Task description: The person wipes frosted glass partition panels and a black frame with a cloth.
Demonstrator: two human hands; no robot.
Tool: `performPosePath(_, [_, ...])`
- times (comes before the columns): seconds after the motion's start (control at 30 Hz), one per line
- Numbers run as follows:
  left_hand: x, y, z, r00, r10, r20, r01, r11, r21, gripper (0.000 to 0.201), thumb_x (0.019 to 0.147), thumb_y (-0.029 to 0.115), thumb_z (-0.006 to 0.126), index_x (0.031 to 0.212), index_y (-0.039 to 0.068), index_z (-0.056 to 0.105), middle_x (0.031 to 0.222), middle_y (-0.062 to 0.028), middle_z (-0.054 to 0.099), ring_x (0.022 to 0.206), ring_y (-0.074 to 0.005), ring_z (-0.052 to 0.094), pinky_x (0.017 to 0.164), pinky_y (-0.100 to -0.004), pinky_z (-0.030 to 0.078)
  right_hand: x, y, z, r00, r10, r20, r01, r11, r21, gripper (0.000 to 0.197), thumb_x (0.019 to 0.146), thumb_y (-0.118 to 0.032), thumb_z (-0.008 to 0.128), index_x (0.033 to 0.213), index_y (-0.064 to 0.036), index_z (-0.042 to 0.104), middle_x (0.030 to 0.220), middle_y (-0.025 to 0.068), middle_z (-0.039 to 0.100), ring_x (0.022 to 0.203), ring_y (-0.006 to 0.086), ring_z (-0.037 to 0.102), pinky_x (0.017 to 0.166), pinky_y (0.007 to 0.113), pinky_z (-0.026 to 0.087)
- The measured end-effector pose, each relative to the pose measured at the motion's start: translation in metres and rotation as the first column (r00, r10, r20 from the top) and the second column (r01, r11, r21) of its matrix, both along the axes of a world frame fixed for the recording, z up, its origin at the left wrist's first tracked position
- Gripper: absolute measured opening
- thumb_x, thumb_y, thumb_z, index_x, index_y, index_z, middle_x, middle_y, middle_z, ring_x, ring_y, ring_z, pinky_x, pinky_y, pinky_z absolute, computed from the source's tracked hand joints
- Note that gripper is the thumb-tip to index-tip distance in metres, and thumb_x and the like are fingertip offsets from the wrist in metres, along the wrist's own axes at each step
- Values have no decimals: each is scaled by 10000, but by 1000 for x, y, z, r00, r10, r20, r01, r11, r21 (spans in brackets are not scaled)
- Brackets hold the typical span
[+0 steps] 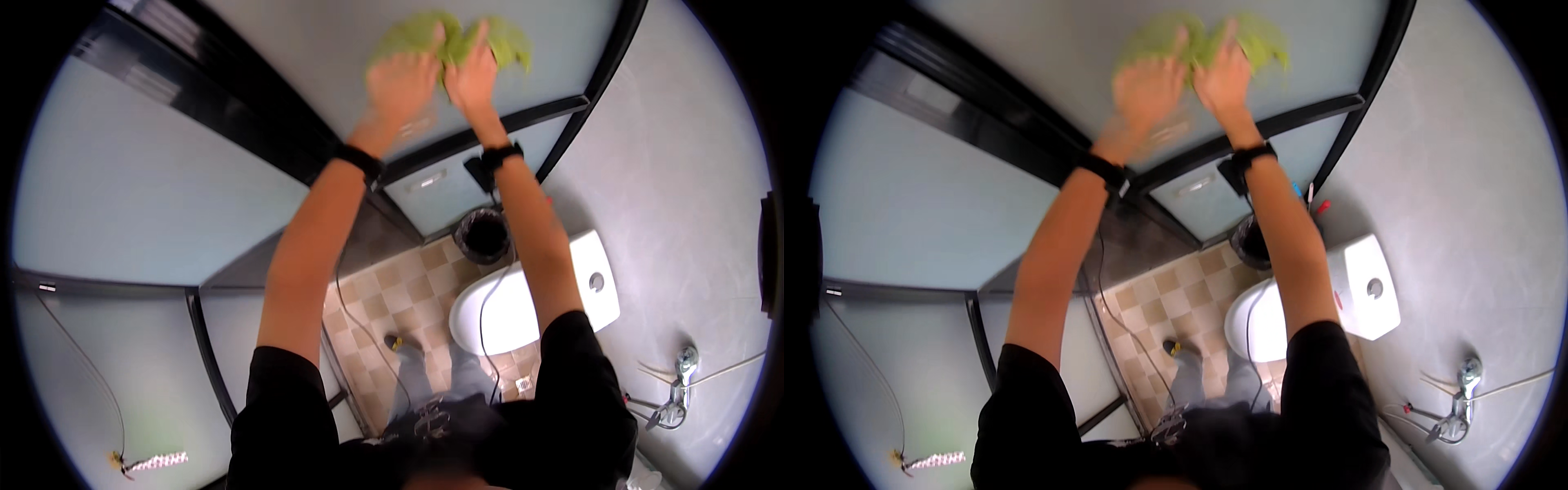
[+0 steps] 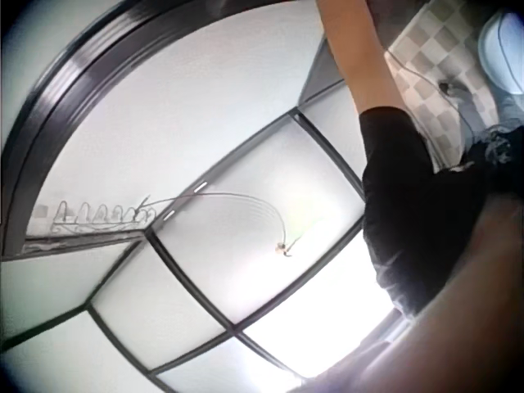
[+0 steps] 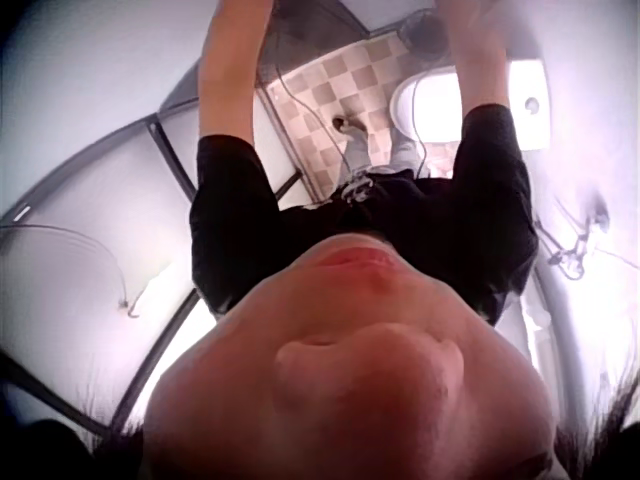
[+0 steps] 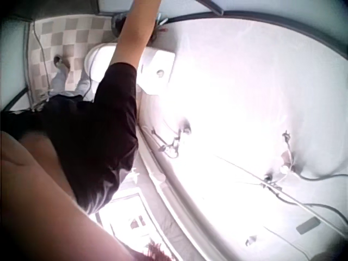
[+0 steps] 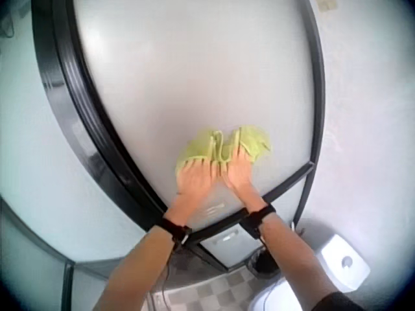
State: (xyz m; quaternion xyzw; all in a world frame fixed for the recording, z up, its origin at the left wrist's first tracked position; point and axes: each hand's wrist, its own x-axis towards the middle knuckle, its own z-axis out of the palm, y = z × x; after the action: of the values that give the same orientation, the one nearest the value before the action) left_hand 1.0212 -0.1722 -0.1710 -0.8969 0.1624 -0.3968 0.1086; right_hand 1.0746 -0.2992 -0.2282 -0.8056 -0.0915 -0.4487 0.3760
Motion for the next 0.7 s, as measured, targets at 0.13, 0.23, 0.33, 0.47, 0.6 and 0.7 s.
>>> performPosePath(0.13, [-24,27,101,973,149,175,-95,954,-283,588,908,288,495,1408,-14,425,1142,-188,644,1108,-321,572,908,-445,439,2,54,111,953,52,299,-5,988,-156,600,892,-286,504,1382,47,407,1252,285,524,1129,453,503,994,531,379])
performPosePath(0.23, [-32,41,90,948,222,229,-143,937,-319,578,898,285,503,1398,0,444,1146,-208,637,1124,-350,561,948,-458,430,-4,77,111,955,191,228,-160,976,-149,572,901,-282,504,1365,44,427,1205,277,559,1067,437,549,939,549,413])
performPosePath(0.33, [-33,54,39,885,184,429,-126,979,-161,573,892,284,517,1384,-4,459,1192,-228,611,1148,-375,545,1012,-475,395,-8,75,61,967,248,-51,-253,942,-218,549,887,-259,508,1343,41,448,1165,262,590,995,421,588,891,574,431])
performPosePath(0.47, [-37,67,-35,947,158,280,-123,983,-138,583,878,312,544,1414,93,472,1250,-167,607,1147,-340,575,961,-431,450,-20,65,-11,981,113,160,-20,870,-493,682,837,-251,569,1437,-11,351,1272,230,534,1145,402,520,990,510,396])
performPosePath(0.6, [-53,67,-120,985,101,137,-82,987,-139,597,879,308,556,1431,103,454,1221,-158,625,1118,-328,595,965,-427,450,-41,47,-80,972,205,114,-116,843,-526,717,836,-278,597,1495,-160,340,1371,131,504,1251,344,480,1045,458,378])
performPosePath(0.7, [-65,71,-158,997,69,-32,-72,991,-110,615,885,300,557,1454,110,422,1222,-148,627,1113,-316,602,971,-414,450,-60,44,-116,972,220,-76,-226,809,-543,716,837,-253,590,1497,-147,334,1402,131,476,1285,340,447,1075,447,353])
